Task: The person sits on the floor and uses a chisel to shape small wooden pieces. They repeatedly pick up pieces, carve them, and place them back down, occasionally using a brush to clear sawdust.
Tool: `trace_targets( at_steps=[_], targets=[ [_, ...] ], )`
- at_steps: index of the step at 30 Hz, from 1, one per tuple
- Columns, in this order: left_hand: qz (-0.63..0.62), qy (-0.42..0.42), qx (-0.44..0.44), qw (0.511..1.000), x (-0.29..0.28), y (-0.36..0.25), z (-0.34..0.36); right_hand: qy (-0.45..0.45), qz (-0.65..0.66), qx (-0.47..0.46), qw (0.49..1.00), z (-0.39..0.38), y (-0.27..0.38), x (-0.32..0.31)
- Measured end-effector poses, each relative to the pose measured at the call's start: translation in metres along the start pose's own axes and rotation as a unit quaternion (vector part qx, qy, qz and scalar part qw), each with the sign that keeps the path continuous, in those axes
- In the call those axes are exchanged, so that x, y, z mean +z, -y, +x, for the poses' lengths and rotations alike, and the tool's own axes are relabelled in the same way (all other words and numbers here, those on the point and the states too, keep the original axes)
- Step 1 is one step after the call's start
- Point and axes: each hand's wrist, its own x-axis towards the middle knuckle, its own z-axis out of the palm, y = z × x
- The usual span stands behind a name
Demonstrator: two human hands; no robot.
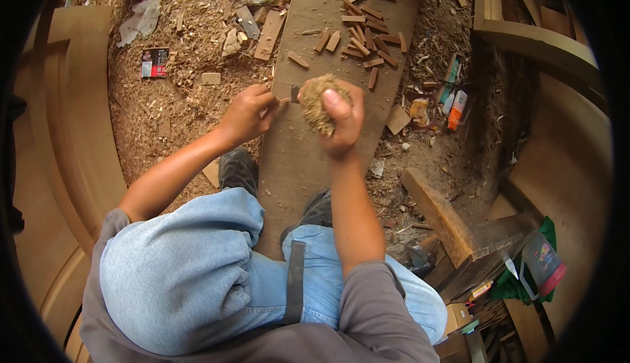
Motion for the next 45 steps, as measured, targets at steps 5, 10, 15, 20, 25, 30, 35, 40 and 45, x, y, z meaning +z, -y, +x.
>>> trace_targets(
  at_steps=[5,10,15,20,25,30,35,40,45],
  targets=[
    [0.008,0.012,-0.007,1.000,-0.001,-0.002,0.002,0.015,-0.055,0.084,0.995,-0.007,-0.004,0.012],
    [-0.001,0.019,-0.019,1.000,-0.002,-0.002,0.003,0.085,-0.035,0.053,0.994,-0.006,0.004,0.008],
    [0.000,0.015,-0.030,0.999,-0.001,-0.002,0.005,0.104,-0.106,0.132,0.980,-0.001,0.004,0.009],
    [-0.004,0.015,-0.027,1.000,0.000,-0.001,0.005,0.055,0.006,0.039,0.998,0.000,-0.001,0.006],
    [0.005,0.013,-0.018,1.000,0.001,0.000,0.004,0.058,-0.029,0.085,0.994,0.003,0.000,0.004],
    [0.003,0.006,-0.021,1.000,0.001,0.001,0.004,0.053,0.012,0.048,0.997,0.006,0.009,0.005],
    [-0.005,0.014,-0.034,0.999,0.002,0.000,0.004,0.036,-0.114,0.089,0.989,0.005,0.001,0.009],
    [0.001,0.016,-0.040,0.999,0.002,0.001,0.005,0.036,0.005,0.029,0.999,0.007,-0.006,0.005],
    [0.006,0.020,-0.037,0.999,0.001,-0.001,0.005,0.076,-0.062,0.076,0.992,0.006,0.000,0.007]
  ],
)
